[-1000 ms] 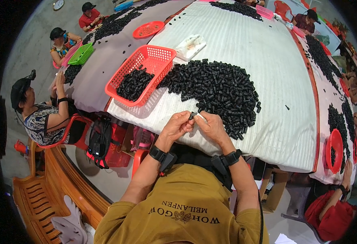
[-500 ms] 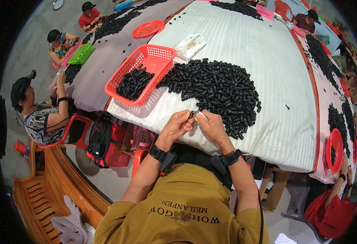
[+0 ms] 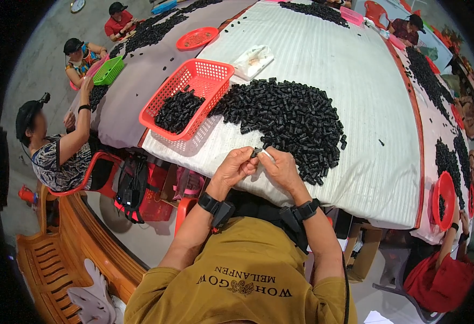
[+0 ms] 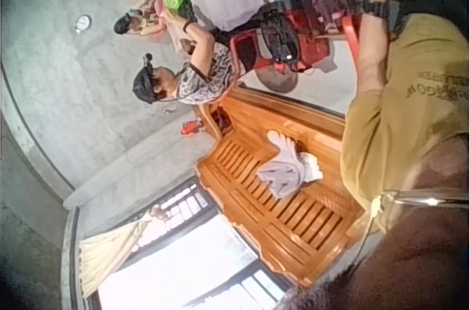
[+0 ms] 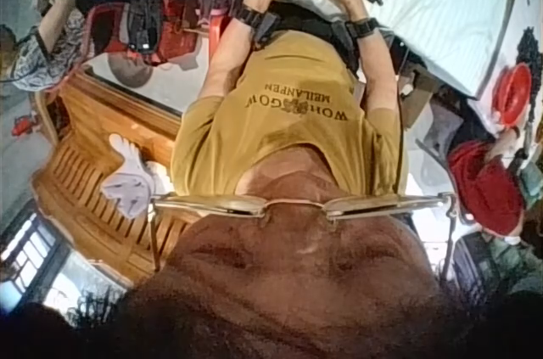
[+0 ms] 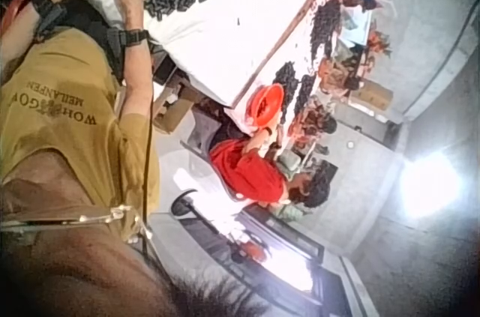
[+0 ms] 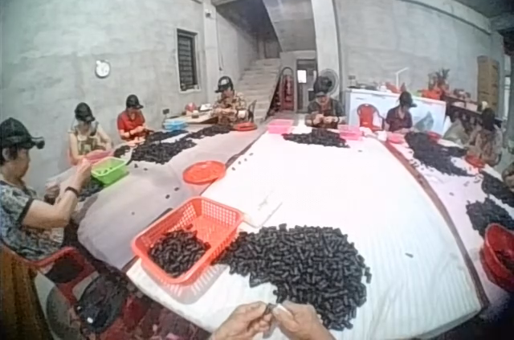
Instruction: Sorting small black plastic components on a table into baskets.
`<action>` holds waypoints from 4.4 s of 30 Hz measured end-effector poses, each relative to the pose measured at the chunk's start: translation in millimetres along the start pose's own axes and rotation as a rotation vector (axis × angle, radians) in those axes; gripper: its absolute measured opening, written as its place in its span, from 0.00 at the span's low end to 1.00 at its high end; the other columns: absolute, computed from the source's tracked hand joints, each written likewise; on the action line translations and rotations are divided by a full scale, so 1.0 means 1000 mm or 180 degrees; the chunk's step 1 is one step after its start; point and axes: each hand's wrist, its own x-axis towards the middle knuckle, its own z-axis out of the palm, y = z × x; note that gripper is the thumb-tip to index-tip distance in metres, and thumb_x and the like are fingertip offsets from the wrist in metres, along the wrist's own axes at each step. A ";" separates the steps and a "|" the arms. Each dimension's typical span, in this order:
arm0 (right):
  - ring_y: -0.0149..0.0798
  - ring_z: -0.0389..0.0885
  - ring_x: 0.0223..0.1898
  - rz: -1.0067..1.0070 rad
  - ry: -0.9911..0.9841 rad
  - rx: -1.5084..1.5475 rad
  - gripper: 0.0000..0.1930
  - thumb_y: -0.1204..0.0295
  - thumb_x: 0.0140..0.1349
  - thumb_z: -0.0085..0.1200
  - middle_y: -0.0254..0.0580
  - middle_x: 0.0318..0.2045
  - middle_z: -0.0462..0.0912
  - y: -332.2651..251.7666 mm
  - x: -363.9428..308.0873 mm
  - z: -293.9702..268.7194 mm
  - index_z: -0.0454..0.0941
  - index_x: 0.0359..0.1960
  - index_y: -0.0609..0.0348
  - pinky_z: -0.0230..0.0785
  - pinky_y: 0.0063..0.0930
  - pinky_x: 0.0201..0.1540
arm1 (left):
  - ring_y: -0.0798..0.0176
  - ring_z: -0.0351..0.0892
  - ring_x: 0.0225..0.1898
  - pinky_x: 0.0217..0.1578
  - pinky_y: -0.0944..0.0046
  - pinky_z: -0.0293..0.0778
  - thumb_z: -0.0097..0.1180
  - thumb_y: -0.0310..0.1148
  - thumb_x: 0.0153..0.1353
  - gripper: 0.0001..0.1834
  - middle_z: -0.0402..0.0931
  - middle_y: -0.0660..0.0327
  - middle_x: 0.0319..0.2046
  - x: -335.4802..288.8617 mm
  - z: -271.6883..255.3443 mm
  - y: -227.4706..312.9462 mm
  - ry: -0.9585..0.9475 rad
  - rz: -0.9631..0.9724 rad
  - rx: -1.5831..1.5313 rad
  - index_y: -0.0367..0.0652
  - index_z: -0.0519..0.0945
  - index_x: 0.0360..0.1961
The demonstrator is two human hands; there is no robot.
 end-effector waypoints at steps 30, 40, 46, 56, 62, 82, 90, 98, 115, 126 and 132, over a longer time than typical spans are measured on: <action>0.36 0.69 0.15 -0.0127 -0.0065 0.0165 0.16 0.63 0.59 0.49 0.47 0.14 0.70 -0.002 -0.001 0.000 0.71 0.21 0.63 0.61 0.29 0.21 | 0.73 0.67 0.21 0.22 0.75 0.66 0.49 0.34 0.62 0.10 0.72 0.63 0.23 0.002 -0.002 -0.001 -0.0153 -0.0066 -0.0165 0.37 0.72 0.32; 0.21 0.64 0.16 0.0390 0.0085 0.0858 0.15 0.67 0.62 0.45 0.30 0.11 0.67 -0.006 -0.003 -0.002 0.69 0.20 0.62 0.57 0.20 0.18 | 0.70 0.69 0.21 0.24 0.73 0.69 0.50 0.33 0.61 0.09 0.73 0.61 0.24 0.001 0.002 -0.004 0.0208 0.0230 0.0119 0.38 0.73 0.32; 0.23 0.67 0.19 0.0290 0.0162 0.0421 0.15 0.64 0.56 0.55 0.35 0.14 0.71 0.004 -0.003 0.000 0.70 0.21 0.63 0.61 0.22 0.21 | 0.71 0.72 0.22 0.25 0.72 0.71 0.50 0.33 0.61 0.08 0.74 0.62 0.24 0.001 0.001 -0.005 0.0159 0.0251 0.0242 0.38 0.73 0.33; 0.23 0.67 0.20 0.0462 0.0463 0.0613 0.14 0.65 0.53 0.57 0.35 0.16 0.74 -0.008 -0.004 0.003 0.71 0.23 0.63 0.62 0.23 0.23 | 0.74 0.72 0.22 0.25 0.73 0.71 0.51 0.32 0.61 0.06 0.74 0.65 0.24 0.001 0.005 -0.005 0.0183 0.0327 0.0487 0.40 0.73 0.34; 0.21 0.64 0.14 0.0597 0.0472 0.1133 0.14 0.64 0.59 0.52 0.30 0.12 0.69 -0.007 -0.005 0.001 0.69 0.20 0.61 0.57 0.18 0.16 | 0.74 0.71 0.21 0.25 0.74 0.70 0.52 0.31 0.60 0.06 0.74 0.65 0.24 -0.004 0.006 -0.003 0.0523 0.0230 0.0573 0.40 0.74 0.35; 0.23 0.64 0.15 0.0455 0.0382 0.1039 0.17 0.62 0.61 0.48 0.30 0.11 0.67 -0.005 -0.007 0.002 0.67 0.19 0.61 0.58 0.21 0.18 | 0.59 0.75 0.25 0.27 0.64 0.70 0.54 0.25 0.52 0.05 0.74 0.54 0.22 0.027 0.010 0.059 0.1513 0.2315 0.4820 0.34 0.77 0.28; 0.25 0.65 0.16 0.0331 0.0350 0.0787 0.16 0.64 0.60 0.48 0.34 0.11 0.68 0.006 -0.004 0.003 0.68 0.20 0.62 0.59 0.24 0.20 | 0.45 0.68 0.37 0.37 0.52 0.68 0.56 0.25 0.46 0.09 0.67 0.47 0.33 0.044 -0.005 0.035 0.1516 0.1669 0.6432 0.35 0.72 0.30; 0.19 0.63 0.14 0.0759 0.0320 0.1621 0.16 0.60 0.61 0.49 0.27 0.13 0.68 -0.007 -0.005 -0.004 0.69 0.21 0.58 0.57 0.15 0.16 | 0.65 0.74 0.22 0.21 0.67 0.70 0.52 0.30 0.58 0.08 0.75 0.57 0.23 0.023 0.006 0.024 0.1505 0.0678 0.3136 0.35 0.74 0.31; 0.18 0.65 0.17 0.0667 0.0320 0.1390 0.08 0.70 0.54 0.56 0.26 0.18 0.71 -0.016 -0.004 -0.006 0.72 0.27 0.59 0.58 0.15 0.19 | 0.78 0.70 0.23 0.23 0.77 0.69 0.56 0.21 0.52 0.07 0.73 0.66 0.23 0.000 0.030 -0.006 0.0892 0.0841 0.2778 0.34 0.72 0.33; 0.20 0.68 0.19 0.0408 0.0257 0.0965 0.08 0.71 0.51 0.57 0.30 0.17 0.73 -0.007 -0.004 -0.005 0.73 0.26 0.61 0.61 0.16 0.20 | 0.76 0.71 0.24 0.25 0.76 0.70 0.55 0.28 0.57 0.08 0.74 0.64 0.25 0.002 0.016 -0.007 0.0930 0.0794 0.2010 0.36 0.74 0.36; 0.22 0.68 0.17 0.0528 0.0227 0.1383 0.11 0.66 0.57 0.51 0.31 0.15 0.72 -0.002 -0.006 -0.004 0.70 0.23 0.60 0.60 0.18 0.18 | 0.71 0.73 0.25 0.27 0.73 0.72 0.49 0.30 0.61 0.10 0.75 0.60 0.29 0.001 0.021 -0.003 0.0782 0.0629 0.0906 0.34 0.72 0.40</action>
